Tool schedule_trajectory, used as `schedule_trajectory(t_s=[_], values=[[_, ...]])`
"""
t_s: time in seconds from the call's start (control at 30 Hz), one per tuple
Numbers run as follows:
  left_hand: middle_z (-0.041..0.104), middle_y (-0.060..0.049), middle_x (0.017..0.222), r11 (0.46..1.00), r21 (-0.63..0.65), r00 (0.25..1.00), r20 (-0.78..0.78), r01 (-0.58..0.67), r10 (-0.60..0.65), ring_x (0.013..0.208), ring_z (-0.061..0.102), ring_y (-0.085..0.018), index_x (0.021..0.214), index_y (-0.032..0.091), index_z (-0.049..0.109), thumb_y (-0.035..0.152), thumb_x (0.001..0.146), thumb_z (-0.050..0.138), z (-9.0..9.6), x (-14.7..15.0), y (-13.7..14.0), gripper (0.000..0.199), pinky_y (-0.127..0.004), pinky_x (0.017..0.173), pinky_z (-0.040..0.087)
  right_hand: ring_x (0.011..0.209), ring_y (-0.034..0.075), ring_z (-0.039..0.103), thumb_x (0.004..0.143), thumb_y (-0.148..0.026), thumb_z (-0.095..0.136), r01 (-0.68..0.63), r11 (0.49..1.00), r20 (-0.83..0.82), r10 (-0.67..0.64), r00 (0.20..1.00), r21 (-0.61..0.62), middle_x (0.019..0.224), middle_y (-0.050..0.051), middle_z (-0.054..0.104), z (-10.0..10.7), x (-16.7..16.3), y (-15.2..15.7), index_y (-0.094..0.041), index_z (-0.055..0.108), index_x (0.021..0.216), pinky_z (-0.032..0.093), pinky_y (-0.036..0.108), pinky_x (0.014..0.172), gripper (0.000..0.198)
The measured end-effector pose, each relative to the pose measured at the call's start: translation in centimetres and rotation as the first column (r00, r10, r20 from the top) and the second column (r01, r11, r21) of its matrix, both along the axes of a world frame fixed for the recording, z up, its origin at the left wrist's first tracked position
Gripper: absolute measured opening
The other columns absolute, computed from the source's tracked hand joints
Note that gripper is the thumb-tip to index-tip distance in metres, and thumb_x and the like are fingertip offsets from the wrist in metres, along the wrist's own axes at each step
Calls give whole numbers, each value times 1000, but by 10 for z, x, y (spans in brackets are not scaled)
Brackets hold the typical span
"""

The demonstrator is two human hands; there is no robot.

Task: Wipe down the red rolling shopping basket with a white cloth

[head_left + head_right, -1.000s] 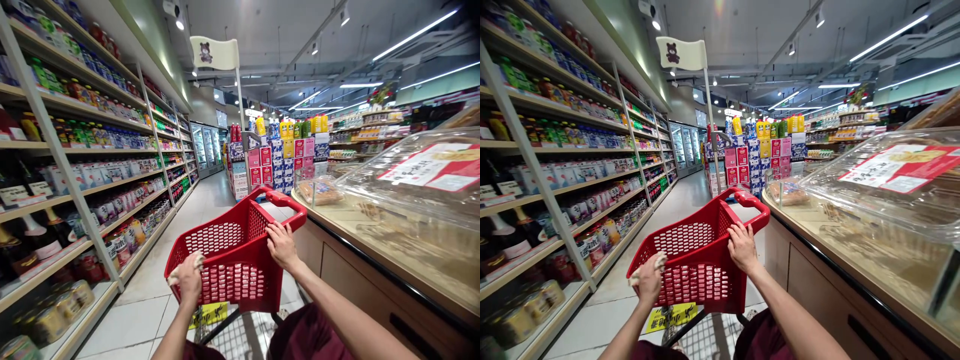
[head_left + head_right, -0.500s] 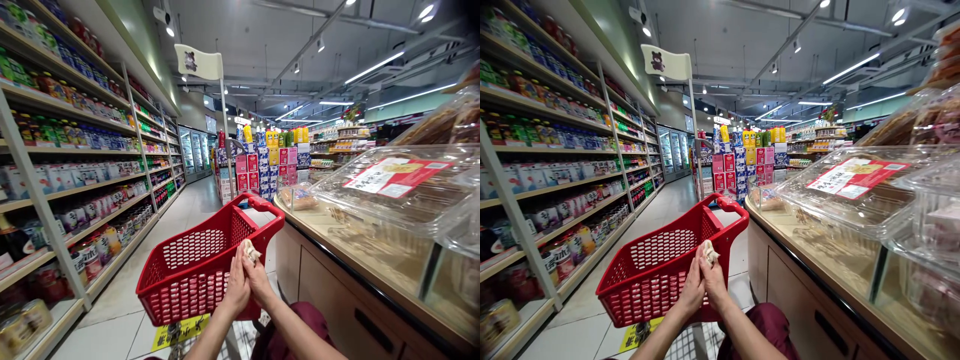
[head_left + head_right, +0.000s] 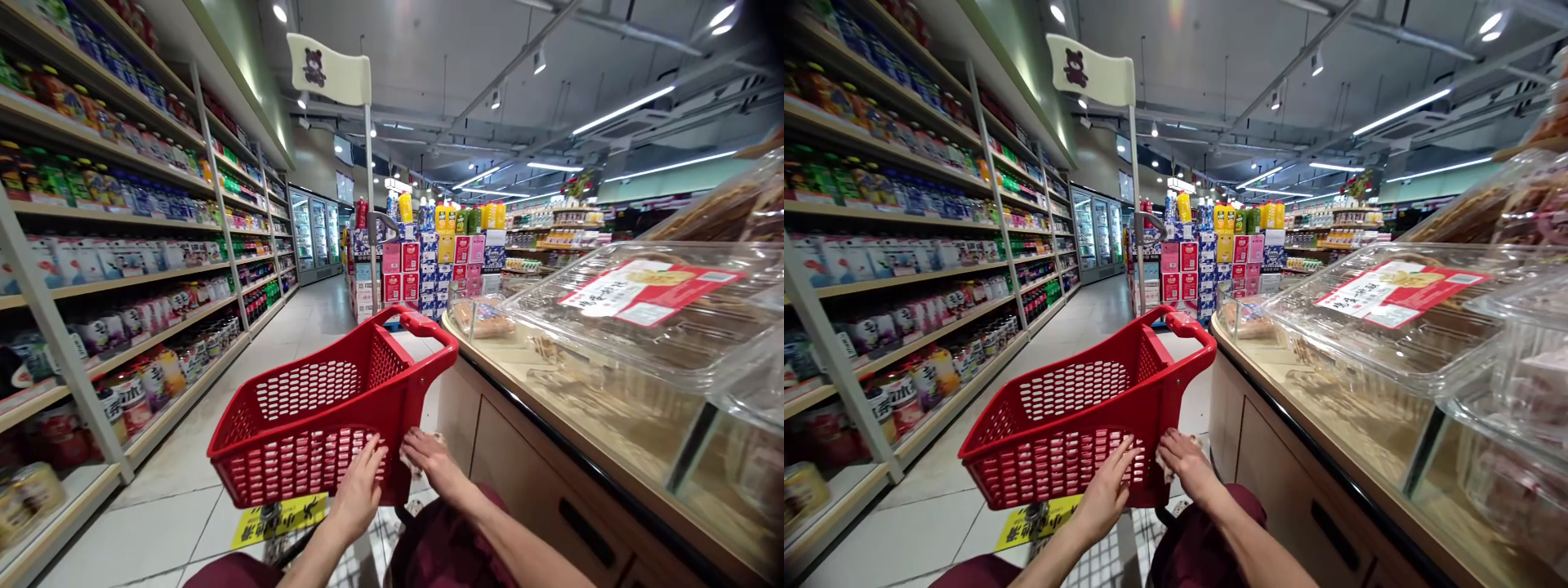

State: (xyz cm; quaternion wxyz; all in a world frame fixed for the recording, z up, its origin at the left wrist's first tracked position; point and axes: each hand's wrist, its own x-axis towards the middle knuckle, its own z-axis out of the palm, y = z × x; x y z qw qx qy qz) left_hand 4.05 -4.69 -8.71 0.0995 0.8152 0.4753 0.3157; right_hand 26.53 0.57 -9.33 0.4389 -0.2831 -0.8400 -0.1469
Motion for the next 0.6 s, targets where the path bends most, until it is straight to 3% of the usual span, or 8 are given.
schedule_trajectory(t_s=[0.07,0.13,0.2,0.27,0.37,0.43,0.5,0.6], values=[[39,-8,137,999,-33,999,-2,-33,33,126,35,-19,122,21,48,2,65,38,-2,-3,1,61,-39,105,33,114,19,50,89,-17,36,86,996,-128,-82,988,32,114,6,61,18,3,2,-26,58,113,46,38,92,33],[40,-9,136,994,-45,994,32,-99,100,125,37,-19,121,18,49,4,67,38,2,-2,4,57,-39,104,33,120,21,44,89,-17,36,236,971,-323,-216,922,24,123,10,54,58,10,15,-21,57,115,40,42,98,34],[41,-10,135,991,-47,991,57,-122,124,124,39,-19,120,18,50,5,67,38,8,3,7,55,-39,104,34,121,21,42,89,-18,37,299,954,-401,-273,874,2,123,10,53,85,12,28,-20,58,113,37,41,100,32],[42,-9,135,995,-44,995,53,-88,90,124,39,-19,119,19,51,4,66,39,11,7,7,56,-40,104,34,119,21,45,89,-18,38,250,968,-313,-232,921,17,116,8,59,81,5,29,-22,63,106,37,42,100,31],[43,-8,134,997,-57,998,36,-56,58,124,39,-19,118,19,51,4,64,40,8,8,4,58,-39,104,34,111,19,52,89,-16,38,116,993,-73,-115,991,6,107,4,64,35,-5,14,-26,65,101,45,37,93,32],[43,-10,134,993,-81,996,37,-80,84,124,39,-20,118,17,52,5,64,40,4,6,4,56,-39,103,35,105,17,57,89,-16,37,44,999,-9,-44,999,17,102,4,66,17,-3,6,-27,65,100,49,34,87,32],[43,-11,134,988,-107,992,45,-114,120,123,40,-20,118,16,52,5,65,39,1,5,5,55,-39,103,35,108,18,55,89,-15,36,81,996,-104,-76,992,48,108,6,64,27,6,7,-25,64,105,48,37,90,33],[44,-11,133,980,-132,986,57,-149,157,122,41,-19,118,15,51,5,65,39,-1,7,7,55,-38,104,34,121,20,42,89,-13,35,211,977,-295,-191,936,38,122,7,56,60,13,19,-23,59,113,37,43,101,36]])
